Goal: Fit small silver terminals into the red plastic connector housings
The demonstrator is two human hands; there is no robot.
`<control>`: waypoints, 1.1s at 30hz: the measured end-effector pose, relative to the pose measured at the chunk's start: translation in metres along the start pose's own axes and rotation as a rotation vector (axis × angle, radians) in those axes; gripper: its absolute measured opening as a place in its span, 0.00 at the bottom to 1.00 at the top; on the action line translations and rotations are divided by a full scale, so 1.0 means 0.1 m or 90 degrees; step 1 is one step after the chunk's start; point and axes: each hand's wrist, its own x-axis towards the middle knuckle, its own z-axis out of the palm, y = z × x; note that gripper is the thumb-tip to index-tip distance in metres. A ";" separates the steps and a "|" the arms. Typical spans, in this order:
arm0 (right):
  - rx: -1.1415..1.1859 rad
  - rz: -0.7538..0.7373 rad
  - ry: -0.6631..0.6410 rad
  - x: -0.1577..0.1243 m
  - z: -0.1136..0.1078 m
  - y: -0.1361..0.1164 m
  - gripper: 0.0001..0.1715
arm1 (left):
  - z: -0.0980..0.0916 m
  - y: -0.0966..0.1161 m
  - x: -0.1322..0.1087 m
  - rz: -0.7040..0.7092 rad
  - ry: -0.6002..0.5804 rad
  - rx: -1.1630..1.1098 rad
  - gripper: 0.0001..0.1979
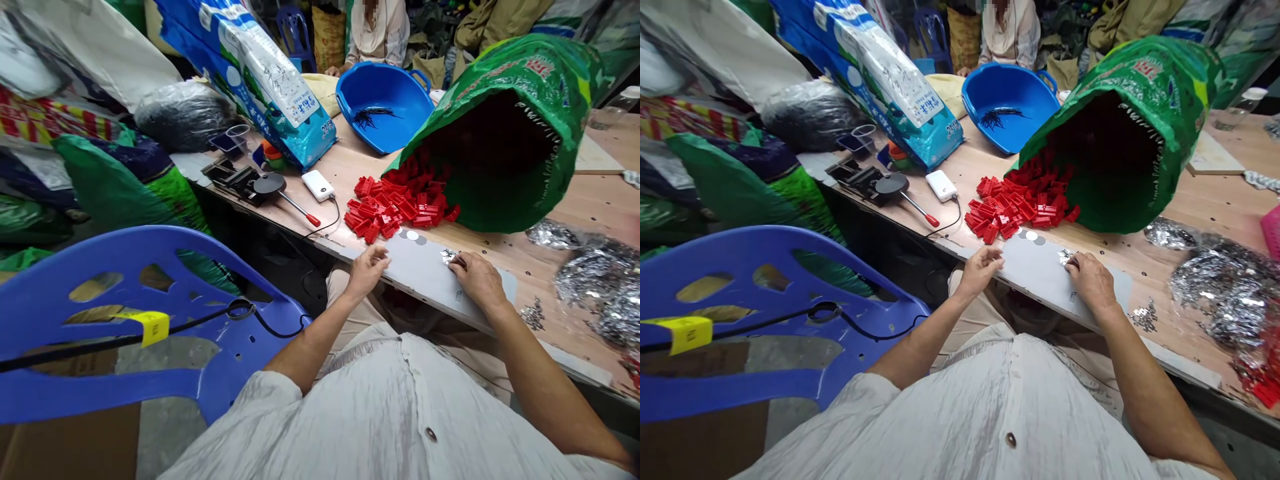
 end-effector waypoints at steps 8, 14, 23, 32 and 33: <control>0.047 -0.031 0.051 -0.05 0.05 0.06 0.08 | -0.30 -0.05 0.44 0.173 0.206 0.450 0.23; 0.081 0.001 0.056 -0.13 0.04 0.02 0.07 | -0.17 -0.07 0.53 0.130 0.215 0.518 0.20; 0.134 0.026 0.073 -0.18 0.07 0.04 0.12 | -0.15 0.17 0.29 -0.025 0.082 -0.124 0.15; 0.368 -0.066 0.055 -0.31 -0.12 -0.22 0.14 | 0.06 0.48 -0.15 -0.116 -0.208 -0.487 0.34; 0.385 -0.072 0.053 -0.34 -0.17 -0.27 0.13 | 0.10 0.49 -0.18 -0.114 -0.211 -0.484 0.34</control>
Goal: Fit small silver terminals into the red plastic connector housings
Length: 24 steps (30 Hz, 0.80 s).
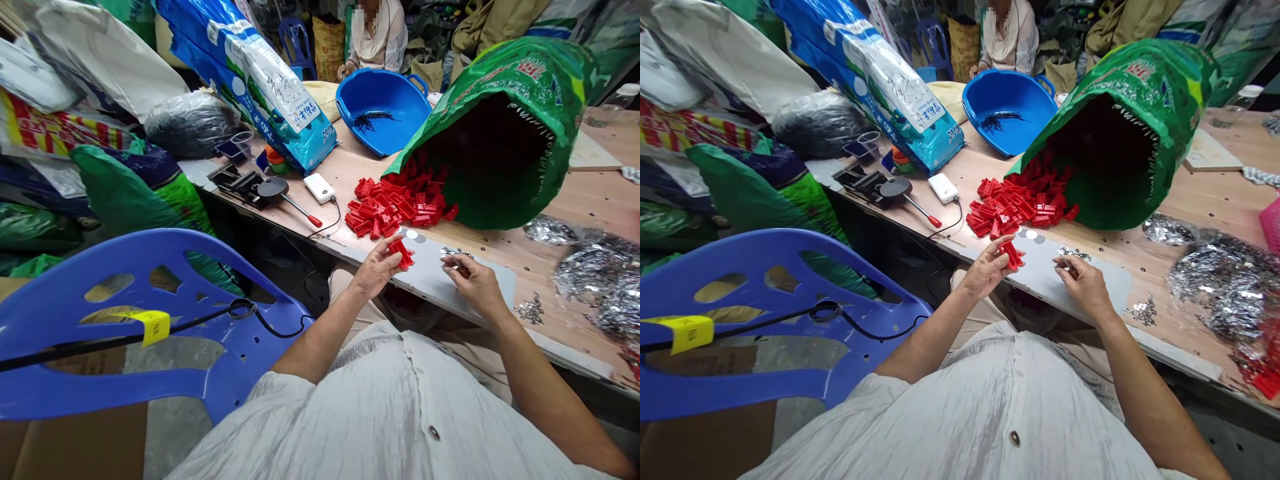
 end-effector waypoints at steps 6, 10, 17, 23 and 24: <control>0.109 -0.089 -0.005 -0.14 0.04 -0.37 0.09 | 0.13 -0.19 -0.02 0.028 0.010 0.054 0.30; 0.083 -0.099 0.009 -0.18 0.09 -0.46 0.09 | 0.17 -0.26 -0.04 0.025 0.012 0.091 0.29; 0.097 -0.166 -0.013 -0.18 0.11 -0.41 0.08 | 0.22 -0.27 -0.07 0.038 0.005 0.127 0.28; 0.122 -0.175 -0.080 -0.20 0.05 -0.34 0.08 | 0.26 -0.24 -0.08 0.060 -0.019 0.204 0.23; 0.126 -0.164 -0.088 -0.20 0.04 -0.34 0.08 | 0.26 -0.24 -0.08 0.061 -0.021 0.216 0.23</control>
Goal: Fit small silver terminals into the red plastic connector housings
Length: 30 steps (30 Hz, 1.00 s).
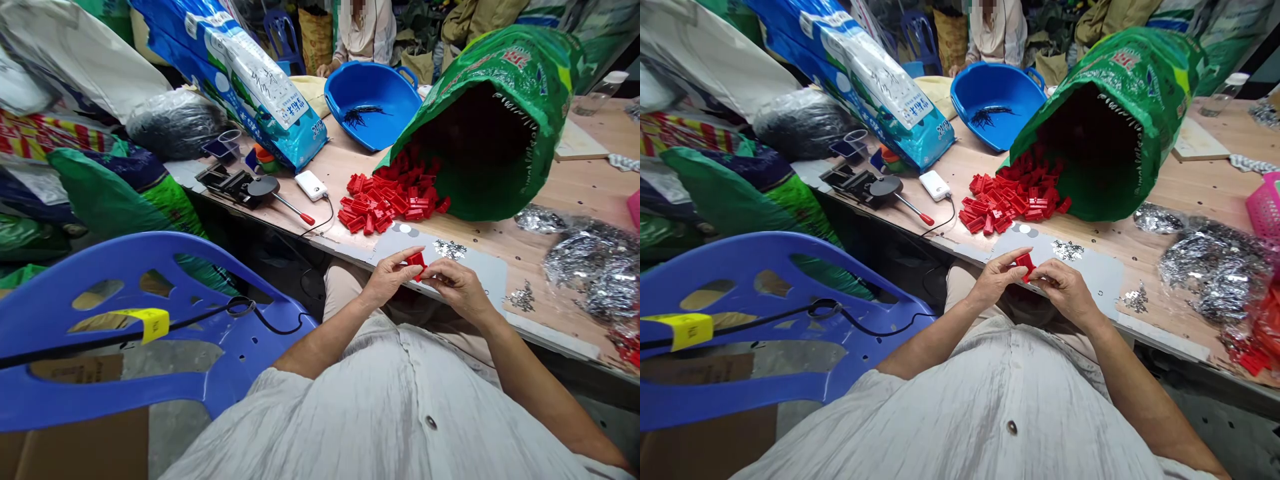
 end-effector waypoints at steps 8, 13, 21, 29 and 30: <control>0.049 0.118 0.002 -0.12 -0.04 0.03 0.13 | 0.03 -0.07 -0.02 -0.032 -0.014 -0.028 0.24; 0.049 0.167 0.017 -0.21 -0.08 0.06 0.13 | 0.04 -0.13 -0.04 -0.055 -0.023 -0.039 0.24; 0.002 0.241 0.098 -0.41 -0.24 0.20 0.12 | 0.01 -0.23 0.12 0.251 -0.022 0.408 0.19; -0.185 0.341 0.290 -0.86 -0.82 0.64 0.17 | 0.13 -0.38 0.55 0.547 -0.171 0.829 0.18; -0.246 0.367 0.303 -0.92 -0.91 0.69 0.16 | 0.14 -0.38 0.59 0.556 -0.162 0.839 0.19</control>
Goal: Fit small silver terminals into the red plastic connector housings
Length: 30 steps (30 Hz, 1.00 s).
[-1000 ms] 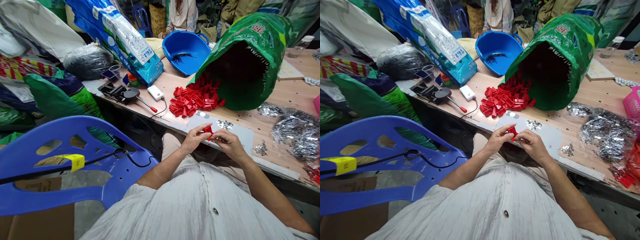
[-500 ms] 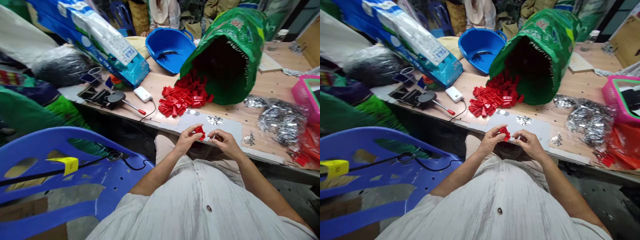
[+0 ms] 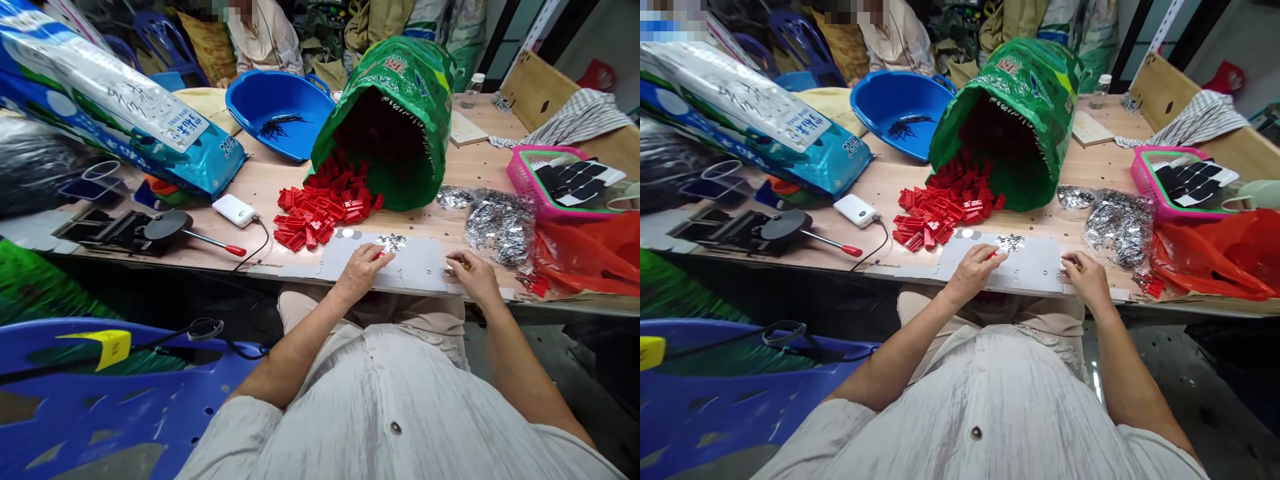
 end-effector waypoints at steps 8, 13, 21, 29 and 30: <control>-0.318 0.046 0.027 0.17 -0.20 0.30 0.16 | -0.07 -0.03 0.09 -0.086 0.048 -0.149 0.18; -0.355 0.047 0.000 0.25 -0.14 0.32 0.17 | -0.18 0.17 -0.06 -0.389 0.054 -0.636 0.23; -0.388 0.050 0.004 0.25 -0.19 0.25 0.16 | -0.09 0.39 -0.22 -0.614 0.081 -1.018 0.23; -0.045 -0.036 0.013 0.11 -0.07 -0.18 0.14 | -0.09 0.45 -0.24 -0.559 0.187 -0.869 0.26; 0.008 -0.050 -0.020 0.06 -0.02 -0.30 0.15 | -0.08 0.46 -0.26 -0.545 0.190 -0.824 0.25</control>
